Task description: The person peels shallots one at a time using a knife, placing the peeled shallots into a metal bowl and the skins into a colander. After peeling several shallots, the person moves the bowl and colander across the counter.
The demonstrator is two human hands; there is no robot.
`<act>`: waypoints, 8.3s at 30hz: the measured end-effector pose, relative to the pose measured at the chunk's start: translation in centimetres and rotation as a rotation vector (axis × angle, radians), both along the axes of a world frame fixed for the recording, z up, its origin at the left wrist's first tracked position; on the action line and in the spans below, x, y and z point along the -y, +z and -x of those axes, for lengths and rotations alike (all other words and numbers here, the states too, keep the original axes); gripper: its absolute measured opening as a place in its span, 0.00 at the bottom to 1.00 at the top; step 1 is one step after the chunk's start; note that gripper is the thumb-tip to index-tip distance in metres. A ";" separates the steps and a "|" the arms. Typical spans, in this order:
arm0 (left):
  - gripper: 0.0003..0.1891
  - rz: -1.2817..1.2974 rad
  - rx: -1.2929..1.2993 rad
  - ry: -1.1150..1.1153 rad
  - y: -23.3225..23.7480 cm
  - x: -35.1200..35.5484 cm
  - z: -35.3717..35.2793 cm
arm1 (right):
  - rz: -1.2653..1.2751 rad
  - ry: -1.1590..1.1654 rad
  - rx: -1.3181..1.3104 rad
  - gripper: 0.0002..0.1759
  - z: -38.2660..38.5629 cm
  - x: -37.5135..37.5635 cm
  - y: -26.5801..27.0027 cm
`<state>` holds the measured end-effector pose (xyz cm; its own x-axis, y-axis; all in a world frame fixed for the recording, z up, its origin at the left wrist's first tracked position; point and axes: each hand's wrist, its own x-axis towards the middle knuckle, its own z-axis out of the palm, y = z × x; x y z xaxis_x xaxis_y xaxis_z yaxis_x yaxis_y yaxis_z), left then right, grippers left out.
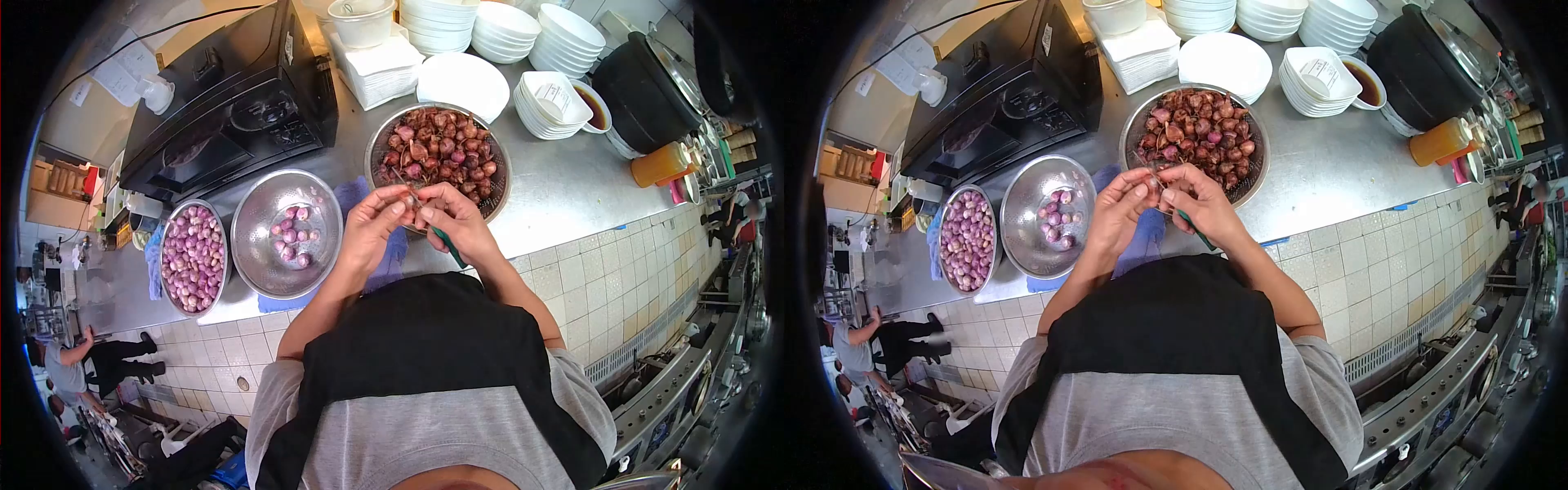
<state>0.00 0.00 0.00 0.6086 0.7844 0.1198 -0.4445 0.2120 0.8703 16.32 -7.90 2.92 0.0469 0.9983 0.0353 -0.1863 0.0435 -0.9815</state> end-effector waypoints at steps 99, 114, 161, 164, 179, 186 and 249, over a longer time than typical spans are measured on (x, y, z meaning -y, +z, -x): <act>0.17 0.369 0.165 -0.102 1.2 0.0 -0.5 | 0.097 -0.042 -0.167 0.23 -0.8 1.0 0.4; 0.12 0.261 0.076 -0.075 0.0 -0.4 -0.4 | 0.045 0.019 0.247 0.25 -0.4 1.4 0.9; 0.13 0.324 0.114 -0.042 1.0 0.2 -0.7 | 0.177 0.132 -0.320 0.23 -0.9 1.4 1.1; 0.12 0.258 0.066 -0.026 0.9 0.0 -0.6 | 0.153 0.079 -0.141 0.24 -0.4 1.5 1.3; 0.17 0.299 0.138 -0.072 1.2 -0.1 -0.3 | 0.169 0.094 -0.288 0.23 -0.9 1.3 0.9; 0.18 0.291 0.108 -0.085 1.6 0.0 -0.3 | 0.192 0.049 -0.284 0.23 -0.8 1.3 1.1; 0.15 -1.491 -0.906 0.135 4.1 -8.2 -5.7 | 0.217 -0.029 0.388 0.23 -2.2 2.2 1.3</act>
